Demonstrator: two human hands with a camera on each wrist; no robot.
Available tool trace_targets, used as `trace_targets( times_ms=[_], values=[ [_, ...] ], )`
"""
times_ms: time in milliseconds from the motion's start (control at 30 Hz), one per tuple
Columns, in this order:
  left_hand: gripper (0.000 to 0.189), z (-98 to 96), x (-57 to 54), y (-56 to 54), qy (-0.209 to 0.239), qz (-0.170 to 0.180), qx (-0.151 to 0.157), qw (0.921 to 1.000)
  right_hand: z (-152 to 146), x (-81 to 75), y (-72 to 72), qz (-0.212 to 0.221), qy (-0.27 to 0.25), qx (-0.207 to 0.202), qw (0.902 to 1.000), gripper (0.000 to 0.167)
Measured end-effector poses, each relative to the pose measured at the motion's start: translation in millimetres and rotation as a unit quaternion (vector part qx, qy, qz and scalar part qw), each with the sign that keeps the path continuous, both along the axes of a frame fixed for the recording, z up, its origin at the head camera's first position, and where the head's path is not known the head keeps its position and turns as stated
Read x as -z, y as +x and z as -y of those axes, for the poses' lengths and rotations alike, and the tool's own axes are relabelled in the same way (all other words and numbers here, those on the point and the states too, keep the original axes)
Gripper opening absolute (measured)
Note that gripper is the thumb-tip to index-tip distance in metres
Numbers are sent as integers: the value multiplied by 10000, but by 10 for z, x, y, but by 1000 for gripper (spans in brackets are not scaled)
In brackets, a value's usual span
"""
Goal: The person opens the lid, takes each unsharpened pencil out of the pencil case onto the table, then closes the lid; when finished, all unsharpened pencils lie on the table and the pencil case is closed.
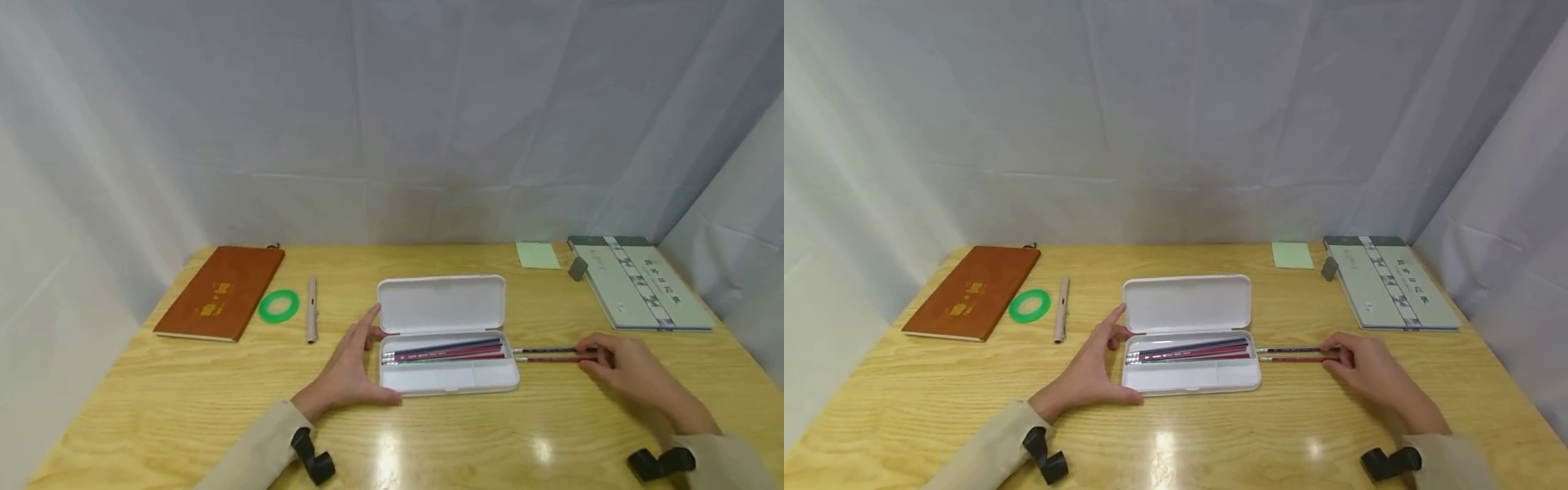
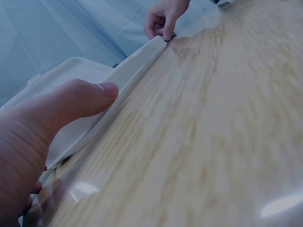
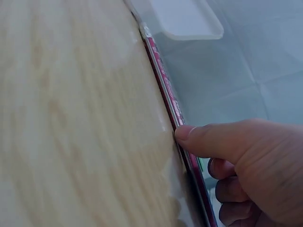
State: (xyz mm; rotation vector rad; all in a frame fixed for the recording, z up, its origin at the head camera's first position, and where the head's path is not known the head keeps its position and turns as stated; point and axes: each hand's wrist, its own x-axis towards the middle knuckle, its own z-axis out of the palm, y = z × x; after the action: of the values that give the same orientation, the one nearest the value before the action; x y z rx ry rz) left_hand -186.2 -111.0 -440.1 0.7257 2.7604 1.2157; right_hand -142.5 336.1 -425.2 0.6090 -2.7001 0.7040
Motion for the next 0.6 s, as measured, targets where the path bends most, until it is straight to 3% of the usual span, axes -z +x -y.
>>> trace_targets(
  times_ms=[167, 333, 600],
  values=[
    [141, 6, -1, 4, -14, -7, -26, 10000, 82, -30, -28, 136, 116, 24, 9998, 28],
    [142, 9, -12, 7, 52, -20, -22, 10000, 111, -40, -71, 403, 294, -87, 9987, 19],
    [141, 0, -8, 7, 27, -73, 2, 10000, 118, -62, -164, 773, 643, 283, 9945, 19]
  ],
)
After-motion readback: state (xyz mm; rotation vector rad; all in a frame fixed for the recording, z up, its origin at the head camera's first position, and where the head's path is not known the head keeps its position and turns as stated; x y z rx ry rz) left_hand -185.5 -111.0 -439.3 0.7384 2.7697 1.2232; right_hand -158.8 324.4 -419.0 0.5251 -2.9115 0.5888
